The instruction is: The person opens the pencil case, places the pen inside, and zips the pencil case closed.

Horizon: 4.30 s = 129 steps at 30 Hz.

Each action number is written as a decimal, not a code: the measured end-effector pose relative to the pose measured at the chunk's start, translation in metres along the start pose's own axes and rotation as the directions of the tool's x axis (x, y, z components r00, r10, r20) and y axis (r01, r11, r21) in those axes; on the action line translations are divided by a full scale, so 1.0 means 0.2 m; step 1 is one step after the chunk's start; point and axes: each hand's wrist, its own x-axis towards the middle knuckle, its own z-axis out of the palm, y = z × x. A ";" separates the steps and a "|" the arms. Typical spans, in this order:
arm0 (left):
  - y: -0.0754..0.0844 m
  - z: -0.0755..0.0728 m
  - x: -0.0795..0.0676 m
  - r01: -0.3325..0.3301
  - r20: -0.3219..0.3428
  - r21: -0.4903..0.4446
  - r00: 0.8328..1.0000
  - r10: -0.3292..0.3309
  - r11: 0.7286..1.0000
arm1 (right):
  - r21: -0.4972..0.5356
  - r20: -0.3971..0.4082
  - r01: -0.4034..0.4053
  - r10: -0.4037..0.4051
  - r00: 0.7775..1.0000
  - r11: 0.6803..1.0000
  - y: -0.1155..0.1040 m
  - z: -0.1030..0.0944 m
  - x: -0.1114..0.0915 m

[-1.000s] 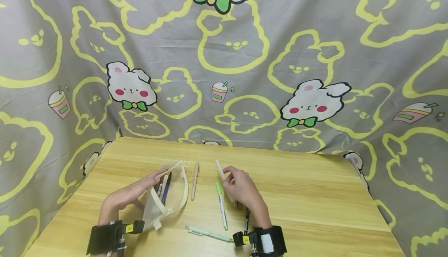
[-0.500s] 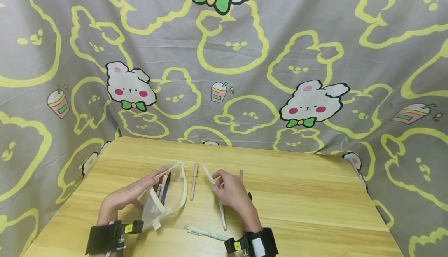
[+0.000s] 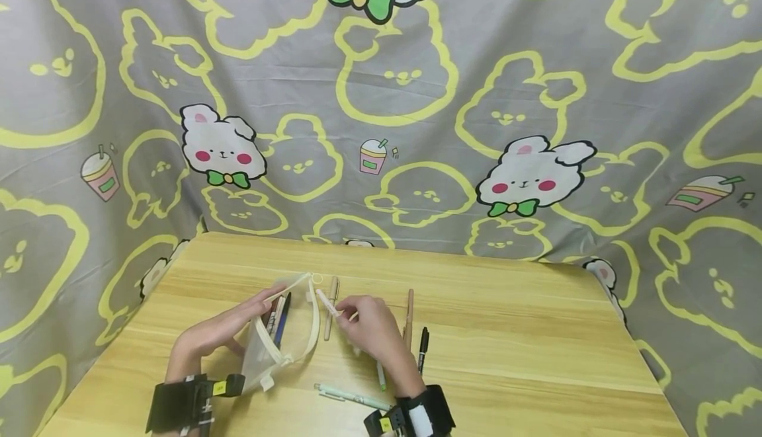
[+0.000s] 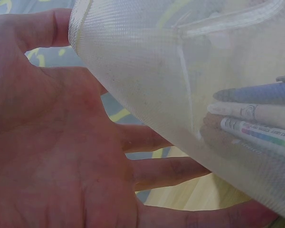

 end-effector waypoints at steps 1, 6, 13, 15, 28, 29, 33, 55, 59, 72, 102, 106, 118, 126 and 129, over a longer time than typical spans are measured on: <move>0.00 0.00 0.00 -0.002 0.003 -0.001 1.000 0.002 1.000 | 0.007 0.005 -0.003 0.003 1.000 1.000 -0.01 0.01 0.01; 0.01 0.01 0.01 -0.003 0.004 -0.005 1.000 0.003 1.000 | 0.050 -0.003 -0.020 0.020 1.000 0.999 -0.07 0.08 0.06; 0.01 0.01 0.01 0.010 -0.015 -0.008 1.000 -0.010 1.000 | 0.084 -0.024 -0.061 0.063 0.998 0.995 -0.14 0.22 0.14; 0.01 0.01 0.01 0.013 -0.018 -0.008 1.000 -0.013 1.000 | 0.107 -0.026 -0.091 0.095 0.995 0.990 -0.15 0.25 0.15; 0.01 -0.01 0.00 -0.023 0.008 0.002 1.000 0.023 1.000 | 0.314 0.054 -0.178 0.170 0.984 0.933 -0.23 0.34 0.21; 0.01 -0.01 0.00 -0.022 0.009 0.000 1.000 0.022 1.000 | 0.325 0.062 -0.175 0.164 0.985 0.929 -0.23 0.34 0.21; 0.00 0.00 0.00 -0.018 0.007 0.002 1.000 0.018 1.000 | 0.235 0.043 -0.130 0.123 0.991 0.963 -0.24 0.31 0.20; 0.01 -0.02 0.02 -0.020 0.006 -0.012 1.000 0.020 1.000 | -0.130 -0.072 -0.040 0.031 0.997 0.991 -0.11 -0.16 -0.07; 0.02 -0.01 0.02 -0.020 0.008 -0.012 1.000 0.020 1.000 | -0.153 -0.128 -0.111 0.091 0.988 0.982 -0.05 -0.23 -0.14; 0.01 -0.01 0.00 -0.012 0.018 -0.033 1.000 0.013 0.999 | -0.180 -0.095 -0.285 0.271 0.958 0.942 0.12 -0.40 -0.25; 0.01 -0.02 0.00 -0.019 0.027 -0.024 0.999 0.019 1.000 | -0.261 0.032 -0.498 0.523 0.852 0.827 0.19 -0.27 -0.30; 0.01 -0.02 0.00 -0.020 0.026 -0.025 0.999 0.020 0.999 | -0.237 0.038 -0.520 0.542 0.839 0.821 0.20 -0.26 -0.30; 0.01 -0.02 0.00 -0.021 0.037 -0.031 0.999 0.022 0.999 | -0.252 0.049 -0.479 0.506 0.861 0.841 0.21 -0.31 -0.33; 0.00 -0.02 0.01 -0.012 0.032 -0.033 0.999 0.013 0.999 | -0.220 -0.040 -0.414 0.416 0.908 0.883 0.25 -0.36 -0.30; 0.00 -0.01 0.01 -0.009 0.033 -0.034 0.999 0.010 0.999 | -0.196 -0.044 -0.399 0.399 0.916 0.896 0.26 -0.36 -0.30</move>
